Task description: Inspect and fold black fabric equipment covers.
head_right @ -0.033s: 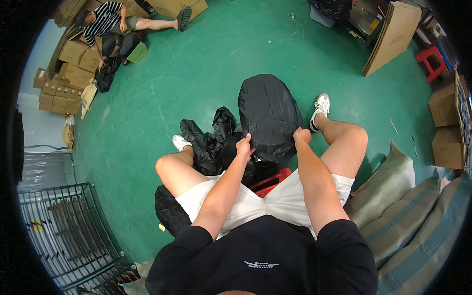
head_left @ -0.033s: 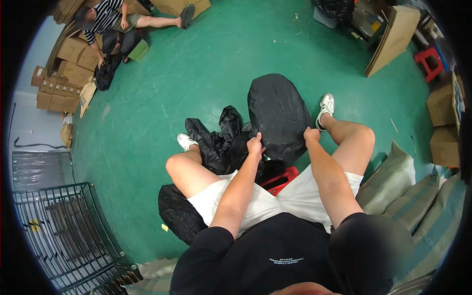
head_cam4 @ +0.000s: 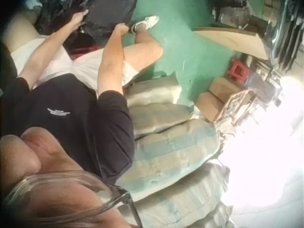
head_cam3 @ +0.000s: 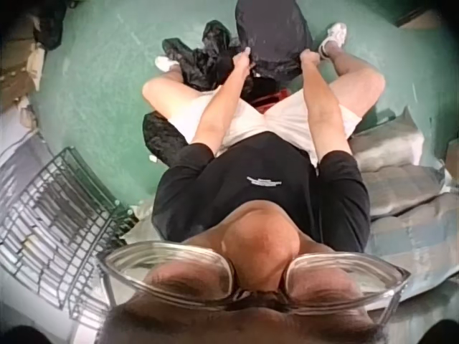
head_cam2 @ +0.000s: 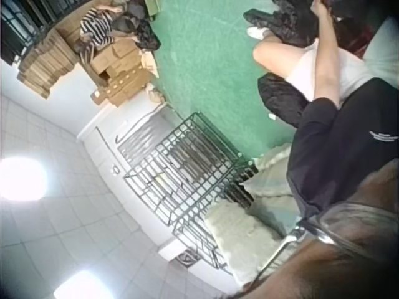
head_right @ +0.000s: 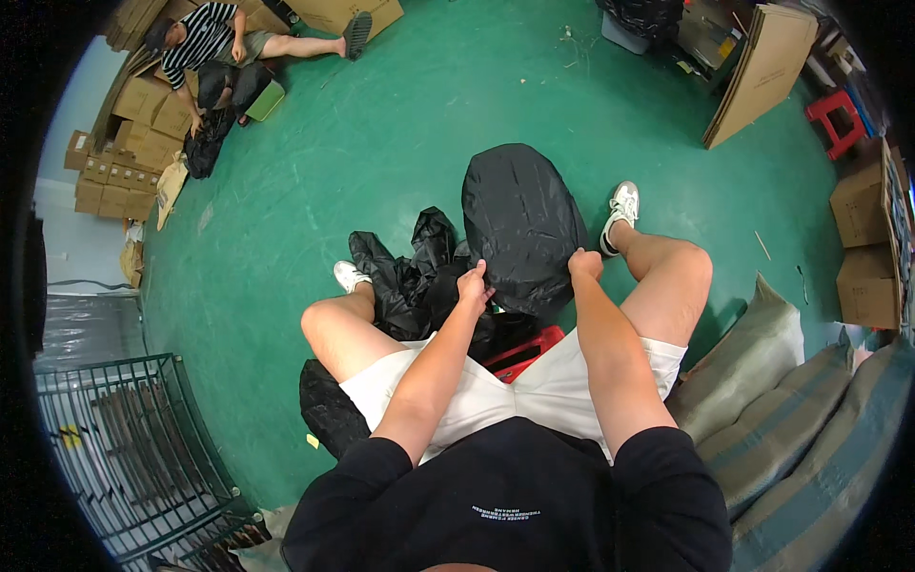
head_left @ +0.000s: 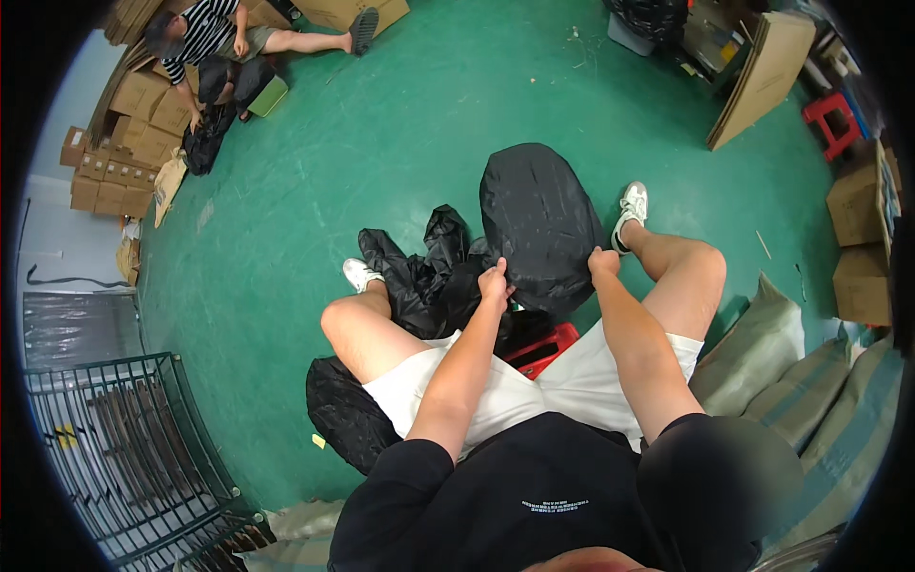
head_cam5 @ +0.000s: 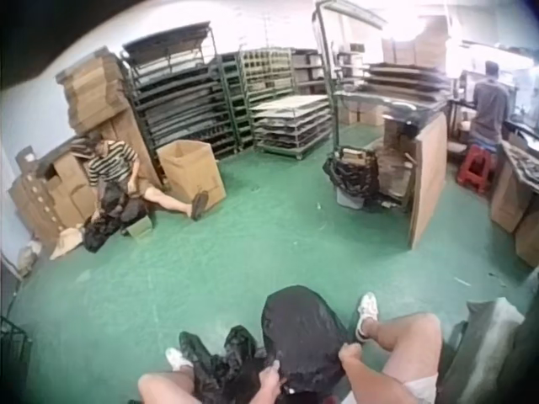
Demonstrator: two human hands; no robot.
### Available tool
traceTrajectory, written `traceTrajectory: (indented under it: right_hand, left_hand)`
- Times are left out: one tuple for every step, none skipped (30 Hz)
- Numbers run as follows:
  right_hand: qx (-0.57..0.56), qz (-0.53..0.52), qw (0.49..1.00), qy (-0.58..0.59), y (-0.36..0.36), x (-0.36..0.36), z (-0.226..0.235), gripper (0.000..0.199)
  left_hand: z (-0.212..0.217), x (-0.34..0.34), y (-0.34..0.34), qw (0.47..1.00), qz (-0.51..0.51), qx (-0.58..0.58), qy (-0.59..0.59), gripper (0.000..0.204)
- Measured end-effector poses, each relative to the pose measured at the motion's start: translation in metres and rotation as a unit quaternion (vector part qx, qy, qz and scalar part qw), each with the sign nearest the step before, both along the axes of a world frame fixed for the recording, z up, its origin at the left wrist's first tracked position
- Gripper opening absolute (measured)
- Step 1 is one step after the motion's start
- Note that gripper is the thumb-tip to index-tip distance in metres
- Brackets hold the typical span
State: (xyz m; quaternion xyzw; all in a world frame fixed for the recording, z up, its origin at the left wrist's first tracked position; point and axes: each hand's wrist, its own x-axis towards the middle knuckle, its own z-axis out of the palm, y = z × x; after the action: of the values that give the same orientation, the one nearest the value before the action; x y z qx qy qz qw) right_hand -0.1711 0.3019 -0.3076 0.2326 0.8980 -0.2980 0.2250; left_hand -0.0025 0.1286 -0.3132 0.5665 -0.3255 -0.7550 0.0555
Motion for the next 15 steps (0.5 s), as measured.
traceTrajectory:
  right_hand:
    - [0.002, 0.002, 1.000, 0.001, 0.000, 0.000, 0.002, 0.039]
    - [-0.008, 0.009, 1.000, -0.006, -0.003, 0.001, 0.005, 0.043]
    - [-0.019, 0.020, 0.999, -0.016, -0.008, 0.005, 0.006, 0.050]
    - [-0.017, 0.022, 1.000, -0.011, -0.002, 0.002, -0.002, 0.050]
    - [0.009, 0.017, 1.000, -0.005, 0.006, 0.000, -0.009, 0.061]
    - [0.030, 0.015, 0.999, 0.005, 0.009, -0.010, -0.013, 0.074]
    - [0.023, 0.052, 0.998, -0.006, -0.002, -0.004, -0.005, 0.081]
    - [0.018, 0.091, 0.996, -0.016, -0.006, 0.004, 0.003, 0.087]
    - [0.048, 0.192, 0.980, -0.010, 0.015, -0.008, -0.005, 0.081]
    - [0.116, 0.216, 0.968, -0.047, 0.028, -0.020, -0.008, 0.078]
    - [0.146, 0.228, 0.962, -0.020, 0.002, -0.001, 0.010, 0.076]
    - [0.176, 0.241, 0.954, 0.005, -0.023, 0.019, 0.044, 0.074]
    - [0.160, 0.278, 0.946, 0.056, -0.023, 0.011, 0.057, 0.072]
    - [0.146, 0.308, 0.934, 0.107, -0.017, -0.002, 0.065, 0.070]
    - [0.086, 0.342, 0.921, 0.164, -0.016, -0.019, 0.072, 0.062]
  left_hand:
    - [-0.001, 0.002, 0.001, 1.000, 0.008, 0.013, 0.012, 0.024]
    - [-0.001, 0.002, 0.000, 1.000, 0.012, 0.013, 0.013, 0.024]
    - [-0.001, 0.006, -0.003, 1.000, -0.001, -0.013, 0.009, 0.023]
    - [0.002, 0.003, -0.001, 0.999, -0.018, -0.036, 0.010, 0.023]
    - [0.006, 0.004, 0.006, 0.996, -0.066, -0.056, 0.030, 0.025]
    - [0.013, 0.000, 0.013, 0.989, -0.111, -0.082, 0.053, 0.028]
    - [0.011, 0.009, 0.011, 0.988, -0.099, -0.111, 0.034, 0.033]
    - [0.008, 0.019, 0.008, 0.988, -0.110, -0.106, 0.022, 0.036]
    - [0.011, 0.011, 0.019, 0.989, -0.124, -0.075, 0.026, 0.036]
    - [0.012, 0.005, 0.027, 0.991, -0.118, -0.042, 0.044, 0.036]
    - [0.006, 0.021, 0.015, 0.993, -0.114, -0.029, 0.028, 0.036]
    - [-0.001, 0.043, 0.003, 0.994, -0.106, -0.038, 0.013, 0.032]
    - [0.002, 0.042, 0.008, 0.987, -0.136, -0.081, -0.005, 0.030]
    - [0.008, 0.036, 0.013, 0.978, -0.172, -0.120, -0.021, 0.029]
    - [0.013, 0.031, 0.014, 0.978, -0.171, -0.119, -0.018, 0.029]
